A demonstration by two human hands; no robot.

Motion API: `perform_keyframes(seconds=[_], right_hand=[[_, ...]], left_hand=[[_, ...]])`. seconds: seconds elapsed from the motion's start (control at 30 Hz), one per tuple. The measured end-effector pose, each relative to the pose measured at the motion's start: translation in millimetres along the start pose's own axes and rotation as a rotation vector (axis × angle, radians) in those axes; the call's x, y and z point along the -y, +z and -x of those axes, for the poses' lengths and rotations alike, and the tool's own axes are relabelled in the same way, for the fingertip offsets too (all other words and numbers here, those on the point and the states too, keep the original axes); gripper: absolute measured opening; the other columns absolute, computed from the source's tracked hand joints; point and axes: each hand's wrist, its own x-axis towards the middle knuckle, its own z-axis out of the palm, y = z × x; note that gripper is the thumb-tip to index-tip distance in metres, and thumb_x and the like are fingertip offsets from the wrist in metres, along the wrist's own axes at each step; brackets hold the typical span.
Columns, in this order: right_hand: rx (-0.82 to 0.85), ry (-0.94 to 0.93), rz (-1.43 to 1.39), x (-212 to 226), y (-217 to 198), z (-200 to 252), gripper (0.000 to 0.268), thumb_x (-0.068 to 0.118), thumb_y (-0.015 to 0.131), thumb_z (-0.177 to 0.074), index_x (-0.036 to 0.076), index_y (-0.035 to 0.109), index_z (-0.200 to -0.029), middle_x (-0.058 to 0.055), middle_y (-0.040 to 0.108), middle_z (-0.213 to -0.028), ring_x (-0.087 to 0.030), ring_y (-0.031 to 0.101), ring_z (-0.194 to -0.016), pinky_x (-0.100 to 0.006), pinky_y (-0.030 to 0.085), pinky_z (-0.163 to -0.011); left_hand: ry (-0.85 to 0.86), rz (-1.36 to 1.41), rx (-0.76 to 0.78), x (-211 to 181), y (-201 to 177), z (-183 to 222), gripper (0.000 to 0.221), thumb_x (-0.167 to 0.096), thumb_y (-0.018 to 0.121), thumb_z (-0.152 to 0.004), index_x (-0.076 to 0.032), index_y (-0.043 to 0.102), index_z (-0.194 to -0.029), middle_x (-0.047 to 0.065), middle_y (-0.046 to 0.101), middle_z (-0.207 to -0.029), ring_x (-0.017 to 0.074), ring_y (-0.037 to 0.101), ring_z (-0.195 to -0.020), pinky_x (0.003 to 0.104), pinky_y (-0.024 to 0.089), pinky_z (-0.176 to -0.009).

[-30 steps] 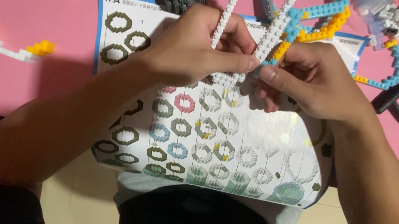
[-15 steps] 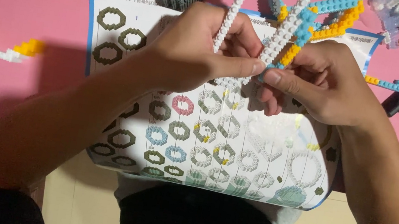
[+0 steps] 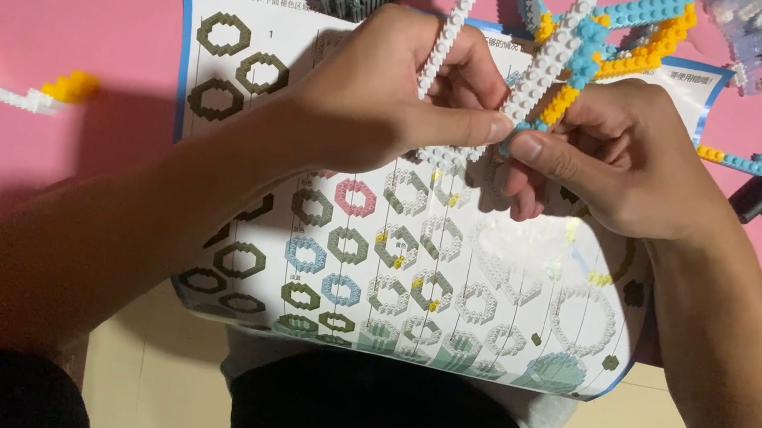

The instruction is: Assembling a 3D model from small interlocking plastic blocks by following a printed manual.

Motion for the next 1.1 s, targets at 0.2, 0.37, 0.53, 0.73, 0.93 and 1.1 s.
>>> perform_keyframes(seconds=[0.2,0.37,0.53,0.73,0.93,1.1], right_hand=[[-0.017,0.004,0.016,-2.6,0.9,-0.1,0.028,0.013,0.065,-0.103,-0.001,0.066,-0.079,-0.015,0.076,-0.069,-0.019,0.078,-0.057,-0.026,0.056,-0.041],[-0.003,-0.038,0.015,-5.9,0.2,0.3,0.016,0.009,0.064,-0.103,-0.003,0.069,-0.093,-0.014,0.074,-0.074,-0.020,0.078,-0.057,-0.027,0.063,-0.050],[-0.059,-0.035,0.094,-2.3,6.0,0.6,0.014,0.010,0.059,-0.106,-0.001,0.067,-0.110,-0.012,0.071,-0.069,-0.015,0.069,-0.055,-0.027,0.060,-0.045],[-0.076,-0.070,0.070,-3.3,3.7,-1.9,0.009,0.002,0.062,-0.106,-0.002,0.066,-0.099,-0.013,0.072,-0.069,-0.017,0.074,-0.054,-0.025,0.059,-0.044],[-0.066,-0.081,0.013,-0.7,2.8,-3.6,0.020,0.001,0.060,-0.107,0.000,0.059,-0.087,-0.014,0.071,-0.068,-0.017,0.073,-0.055,-0.023,0.057,-0.048],[-0.043,-0.103,0.015,3.4,1.9,-6.0,0.023,0.002,0.060,-0.107,-0.001,0.060,-0.085,-0.014,0.073,-0.070,-0.016,0.073,-0.055,-0.023,0.059,-0.050]], left_hand=[[0.019,0.052,-0.003,4.9,-0.7,0.2,0.017,-0.019,0.082,-0.094,-0.006,0.072,-0.096,0.001,0.071,-0.086,0.0086,0.067,-0.081,0.023,0.055,-0.069],[0.027,0.005,0.014,5.3,-3.5,1.1,0.016,-0.022,0.080,-0.096,-0.008,0.072,-0.097,-0.001,0.070,-0.087,0.0088,0.065,-0.083,0.025,0.052,-0.070],[0.000,0.069,0.033,3.0,-3.7,1.8,0.014,-0.018,0.079,-0.098,-0.006,0.074,-0.102,-0.003,0.069,-0.084,0.0056,0.058,-0.072,0.022,0.045,-0.061],[-0.075,0.099,0.005,0.1,-0.7,1.4,0.013,-0.018,0.079,-0.097,-0.006,0.075,-0.101,-0.003,0.070,-0.085,0.0055,0.065,-0.075,0.020,0.052,-0.065],[-0.133,0.056,-0.008,-2.2,0.1,1.0,0.016,-0.022,0.079,-0.098,-0.009,0.072,-0.093,-0.008,0.057,-0.073,0.0021,0.051,-0.065,0.020,0.039,-0.056],[-0.115,0.057,-0.011,1.1,-0.5,1.4,0.019,-0.024,0.078,-0.096,-0.006,0.074,-0.101,-0.005,0.061,-0.079,0.0036,0.055,-0.069,0.020,0.042,-0.057]])
